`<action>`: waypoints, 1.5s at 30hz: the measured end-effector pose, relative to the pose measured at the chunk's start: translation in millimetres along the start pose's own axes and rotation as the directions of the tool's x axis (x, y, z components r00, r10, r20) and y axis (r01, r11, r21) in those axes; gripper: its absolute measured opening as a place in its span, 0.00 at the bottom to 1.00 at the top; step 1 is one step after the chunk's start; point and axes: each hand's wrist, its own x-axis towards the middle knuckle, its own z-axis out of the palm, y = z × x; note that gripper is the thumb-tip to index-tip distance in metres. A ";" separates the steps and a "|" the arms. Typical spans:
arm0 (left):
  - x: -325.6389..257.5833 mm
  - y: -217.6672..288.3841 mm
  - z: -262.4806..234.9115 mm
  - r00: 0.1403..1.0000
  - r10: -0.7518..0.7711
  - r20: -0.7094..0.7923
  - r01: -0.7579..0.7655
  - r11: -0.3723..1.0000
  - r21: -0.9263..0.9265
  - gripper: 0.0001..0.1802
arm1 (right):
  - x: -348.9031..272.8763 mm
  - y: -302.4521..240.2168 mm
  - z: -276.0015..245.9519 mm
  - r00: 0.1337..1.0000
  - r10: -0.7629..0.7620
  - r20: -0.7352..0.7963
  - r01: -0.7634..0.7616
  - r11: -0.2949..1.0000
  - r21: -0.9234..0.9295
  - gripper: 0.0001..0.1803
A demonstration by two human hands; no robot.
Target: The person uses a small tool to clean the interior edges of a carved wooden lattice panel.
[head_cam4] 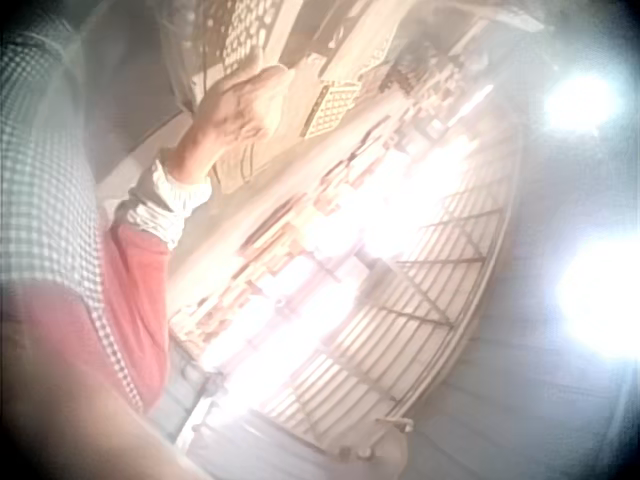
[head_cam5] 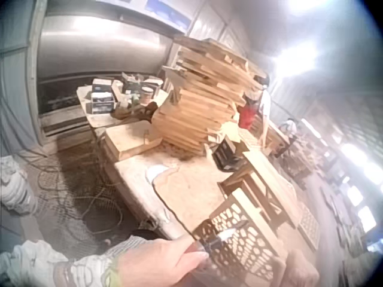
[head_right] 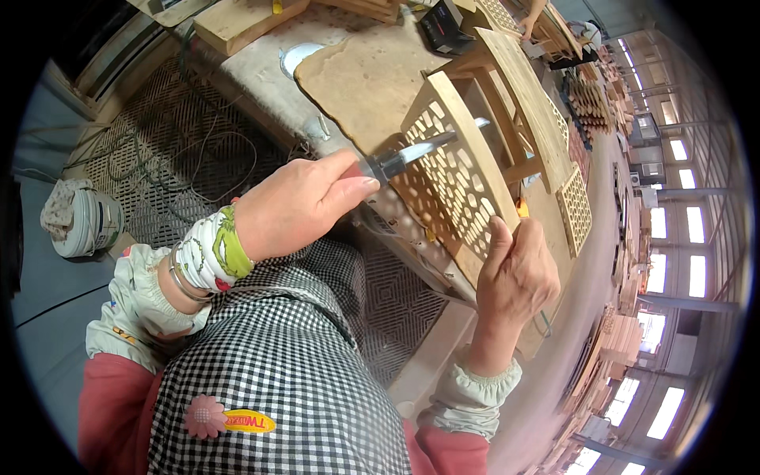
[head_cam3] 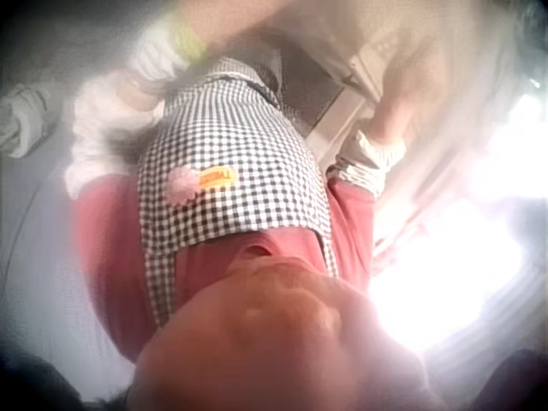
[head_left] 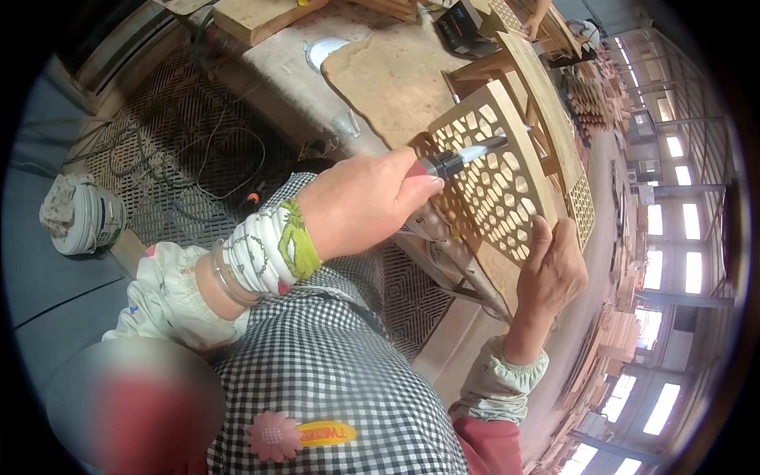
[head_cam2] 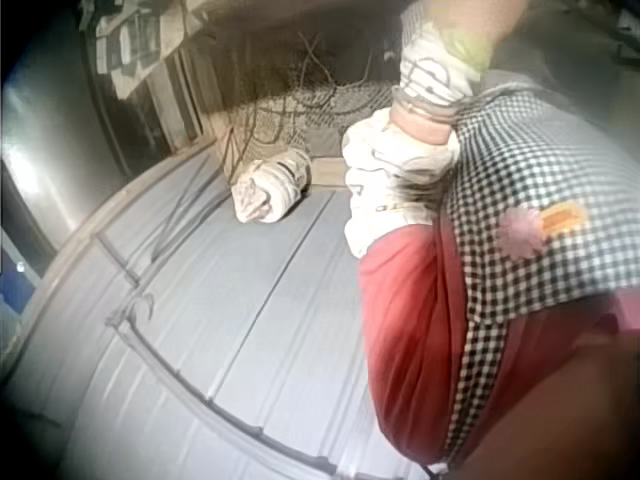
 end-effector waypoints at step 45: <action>-9.0 8.4 12.8 0.990 0.117 -0.085 -0.073 0.909 0.410 0.21 | 12.3 -17.3 4.9 1.000 0.006 0.024 -0.006 1.000 0.005 0.22</action>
